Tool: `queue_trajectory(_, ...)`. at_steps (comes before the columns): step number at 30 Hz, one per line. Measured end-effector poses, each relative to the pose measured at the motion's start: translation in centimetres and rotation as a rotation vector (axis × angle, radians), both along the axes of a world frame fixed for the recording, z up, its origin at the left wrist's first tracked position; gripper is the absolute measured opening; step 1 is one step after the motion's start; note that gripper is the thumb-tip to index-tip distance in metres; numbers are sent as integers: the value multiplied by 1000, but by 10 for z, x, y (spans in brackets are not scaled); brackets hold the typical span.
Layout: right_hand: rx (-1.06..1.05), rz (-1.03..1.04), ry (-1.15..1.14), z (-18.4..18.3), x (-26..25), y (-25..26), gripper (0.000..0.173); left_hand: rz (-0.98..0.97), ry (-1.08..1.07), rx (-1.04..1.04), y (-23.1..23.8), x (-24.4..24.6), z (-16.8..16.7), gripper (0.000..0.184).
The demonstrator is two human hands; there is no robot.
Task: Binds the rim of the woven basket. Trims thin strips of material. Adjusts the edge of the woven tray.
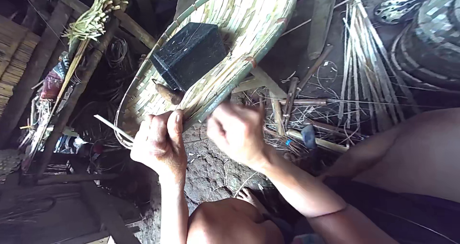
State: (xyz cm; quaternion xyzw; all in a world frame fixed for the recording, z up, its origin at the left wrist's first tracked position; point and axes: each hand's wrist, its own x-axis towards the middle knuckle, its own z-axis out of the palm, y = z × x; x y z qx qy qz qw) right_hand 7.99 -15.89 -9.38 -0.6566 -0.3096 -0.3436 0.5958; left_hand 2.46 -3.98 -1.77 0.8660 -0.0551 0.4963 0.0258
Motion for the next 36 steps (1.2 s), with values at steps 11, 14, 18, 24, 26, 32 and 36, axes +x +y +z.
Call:
queue_trajectory(11,-594,535,325,-41,-1,-70,23,-70,10,-24,5,2,7,50)
queue_trajectory(14,-199,249,227,-27,15,-71,34,-57,90,4,9,-5,10,69)
queue_trajectory(18,225,66,14,-14,39,-41,35,-14,123,73,11,-9,11,60)
queue_trajectory(24,312,-137,-338,-11,68,-17,7,3,116,149,-5,-5,14,39)
queue_trajectory(26,291,-169,-410,-11,73,-18,4,-27,88,150,-5,-1,13,33)
queue_trajectory(32,151,-30,-171,-16,53,-22,16,-109,49,135,-2,1,9,26)
queue_trajectory(36,-133,289,-91,-43,11,-27,16,-123,112,81,-3,-1,16,25)
